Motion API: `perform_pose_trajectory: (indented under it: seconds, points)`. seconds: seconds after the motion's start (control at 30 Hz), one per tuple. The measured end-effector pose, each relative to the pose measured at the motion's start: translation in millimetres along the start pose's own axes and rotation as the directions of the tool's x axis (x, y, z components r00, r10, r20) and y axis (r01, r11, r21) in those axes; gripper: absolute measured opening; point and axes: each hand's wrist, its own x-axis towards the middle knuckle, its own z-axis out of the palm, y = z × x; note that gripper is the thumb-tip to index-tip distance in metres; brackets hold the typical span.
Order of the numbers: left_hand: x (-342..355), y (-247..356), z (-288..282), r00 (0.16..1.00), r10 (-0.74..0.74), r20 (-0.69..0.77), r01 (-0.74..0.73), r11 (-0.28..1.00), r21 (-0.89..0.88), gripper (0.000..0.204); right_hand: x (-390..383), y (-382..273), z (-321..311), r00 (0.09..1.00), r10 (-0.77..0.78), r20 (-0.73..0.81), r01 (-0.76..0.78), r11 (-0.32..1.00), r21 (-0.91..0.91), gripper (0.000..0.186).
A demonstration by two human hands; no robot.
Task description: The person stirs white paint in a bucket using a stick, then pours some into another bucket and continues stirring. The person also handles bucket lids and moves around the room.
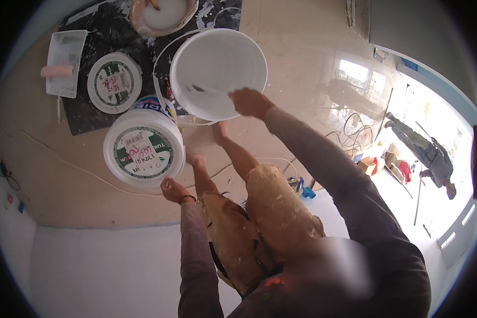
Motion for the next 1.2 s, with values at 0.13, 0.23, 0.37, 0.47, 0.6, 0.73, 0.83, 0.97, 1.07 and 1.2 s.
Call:
perform_pose_trajectory:
  seconds: [0.13,0.23,0.37,0.47,0.6,0.73,0.83,0.97,1.07,1.2]
  points:
    - [-22.1,-17.4,-14.4,0.989,0.143,0.046,-0.146,0.987,0.064,0.026,11.8,35.4,-41.4,0.919,-0.075,-0.388,0.052,0.996,-0.069,0.022]
    - [-27.6,-29.2,-25.1,0.993,0.106,0.044,-0.111,0.982,0.151,0.023,-21.4,38.2,-35.2,0.963,0.239,-0.127,-0.251,0.964,-0.087,0.026]
    - [-30.2,-35.7,-25.3,1.0,0.006,0.004,-0.006,0.997,0.076,0.024,-29.5,14.0,-15.2,0.993,0.114,0.013,-0.113,0.991,-0.074,0.026]
    - [-28.9,-32.6,-28.4,0.997,0.075,-0.001,-0.075,0.993,0.094,0.025,-6.0,11.6,-13.5,0.992,-0.051,-0.117,0.052,0.999,0.01,0.025]
    - [-15.0,-26.4,-51.3,0.987,0.157,-0.027,-0.154,0.984,0.086,0.025,-11.8,36.8,-7.2,0.977,0.214,0.003,-0.214,0.977,0.019,0.026]
    - [2.8,-25.3,-60.3,0.996,0.086,-0.037,-0.082,0.992,0.096,0.02,-20.9,49.9,6.8,0.976,-0.092,0.198,0.089,0.996,0.025,0.026]
    - [6.3,-27.6,-70.3,0.988,0.145,-0.043,-0.138,0.98,0.14,0.021,-16.4,54.6,8.3,0.886,-0.369,-0.282,0.33,0.927,-0.175,0.025]
    - [6.4,-19.5,-97.8,0.969,0.237,-0.067,-0.227,0.965,0.129,0.02,-19.7,56.5,9.1,0.961,0.22,-0.169,-0.245,0.958,-0.147,0.024]
    - [19.7,8.6,-101.3,0.925,0.366,-0.099,-0.35,0.925,0.149,0.02,-19.6,55.7,9.7,0.991,0.071,0.112,-0.057,0.991,-0.124,0.023]
    - [67.1,78.8,-83.7,0.779,0.613,-0.13,-0.595,0.789,0.152,0.015,10.7,52.0,-4.6,0.9,-0.374,-0.225,0.355,0.927,-0.121,0.021]
